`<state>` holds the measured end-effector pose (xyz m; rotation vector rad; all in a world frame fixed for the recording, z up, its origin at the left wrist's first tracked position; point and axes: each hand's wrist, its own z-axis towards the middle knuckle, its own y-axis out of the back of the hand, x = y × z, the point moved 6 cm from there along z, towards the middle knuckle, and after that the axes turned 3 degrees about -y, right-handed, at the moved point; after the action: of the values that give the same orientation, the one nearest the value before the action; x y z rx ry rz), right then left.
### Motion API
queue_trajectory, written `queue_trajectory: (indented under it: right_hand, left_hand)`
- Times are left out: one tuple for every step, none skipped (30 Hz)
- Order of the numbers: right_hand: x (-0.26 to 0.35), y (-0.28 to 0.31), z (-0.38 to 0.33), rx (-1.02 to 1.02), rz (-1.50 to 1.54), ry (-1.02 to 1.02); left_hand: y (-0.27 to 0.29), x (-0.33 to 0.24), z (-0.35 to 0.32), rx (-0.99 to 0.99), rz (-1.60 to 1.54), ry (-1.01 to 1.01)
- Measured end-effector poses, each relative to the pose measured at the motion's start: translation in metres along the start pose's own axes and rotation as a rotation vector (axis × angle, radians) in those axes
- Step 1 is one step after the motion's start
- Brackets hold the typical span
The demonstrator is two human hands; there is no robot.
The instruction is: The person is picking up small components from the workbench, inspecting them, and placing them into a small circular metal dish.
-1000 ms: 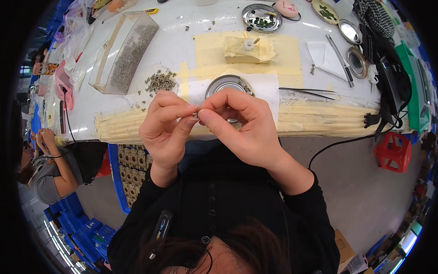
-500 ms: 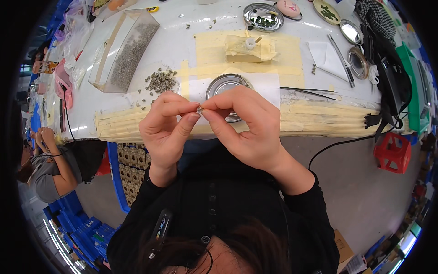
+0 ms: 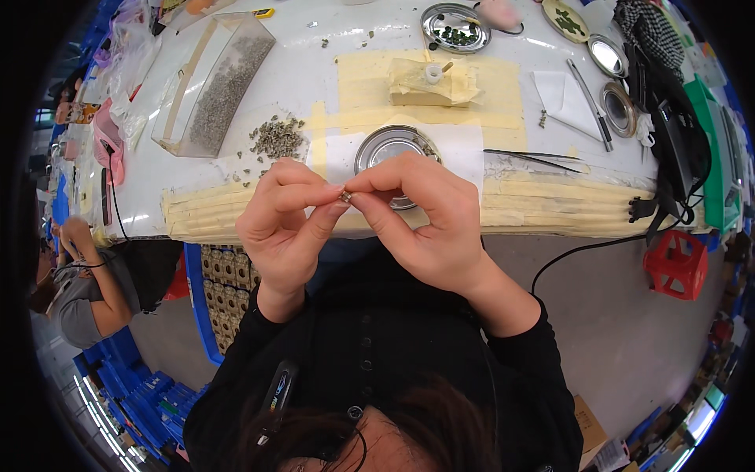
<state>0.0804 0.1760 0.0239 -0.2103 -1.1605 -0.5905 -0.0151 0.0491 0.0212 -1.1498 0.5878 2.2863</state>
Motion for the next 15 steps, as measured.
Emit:
queue_trajectory:
  right_hand:
    - [-0.0029, -0.0011, -0.0013, 0.007, 0.044, -0.037]
    - [-0.0051, -0.0019, -0.0023, 0.013, 0.087, -0.074]
    - [-0.0064, -0.0027, -0.003, 0.022, 0.116, -0.107]
    - [-0.0076, -0.0034, -0.0038, 0.03, 0.144, -0.14]
    - [-0.0091, -0.0041, -0.0044, 0.038, 0.173, -0.173]
    - [-0.0098, -0.0045, -0.0046, 0.044, 0.185, -0.186]
    - [-0.0105, -0.0048, -0.0047, 0.049, 0.197, -0.199]
    - [-0.0113, -0.0052, -0.0049, 0.054, 0.209, -0.211]
    - [-0.0117, -0.0053, -0.0051, 0.051, 0.222, -0.215]
    - [-0.0124, -0.0057, -0.0055, 0.049, 0.235, -0.218]
    - [-0.0128, -0.006, -0.0057, 0.046, 0.247, -0.222]
    - [-0.0127, -0.0062, -0.0056, 0.043, 0.249, -0.229]
    - [-0.0123, -0.0062, -0.0055, 0.041, 0.251, -0.236]
    - [-0.0122, -0.0062, -0.0055, 0.038, 0.253, -0.243]
    - [-0.0115, -0.0059, -0.0052, 0.04, 0.227, -0.222]
  left_hand:
    - [-0.0004, -0.0008, 0.0005, 0.004, -0.004, 0.0]
    - [-0.0008, -0.0014, 0.0009, 0.008, -0.007, -0.001]
    - [-0.0012, -0.0019, 0.0011, 0.011, -0.009, -0.001]
    - [-0.0012, -0.0017, 0.0009, 0.007, -0.017, 0.005]
    - [-0.0014, -0.0012, 0.0007, 0.004, -0.026, 0.011]
    - [-0.0014, -0.0006, 0.0002, -0.001, -0.034, 0.016]
    - [-0.0014, -0.0003, 0.0, 0.0, -0.035, 0.015]
    - [-0.0012, -0.0001, -0.0001, 0.0, -0.036, 0.015]
    - [-0.0012, 0.0001, -0.0002, 0.001, -0.037, 0.015]
    - [-0.0012, 0.0003, -0.0004, 0.001, -0.04, 0.016]
    - [-0.0013, 0.0004, -0.0005, 0.002, -0.043, 0.017]
    - [-0.0013, 0.0004, -0.0004, 0.002, -0.045, 0.019]
    - [-0.0012, 0.0005, -0.0003, 0.002, -0.045, 0.021]
    - [-0.001, 0.0009, -0.0002, 0.002, -0.046, 0.023]
    - [-0.001, 0.0012, -0.0002, 0.001, -0.047, 0.025]
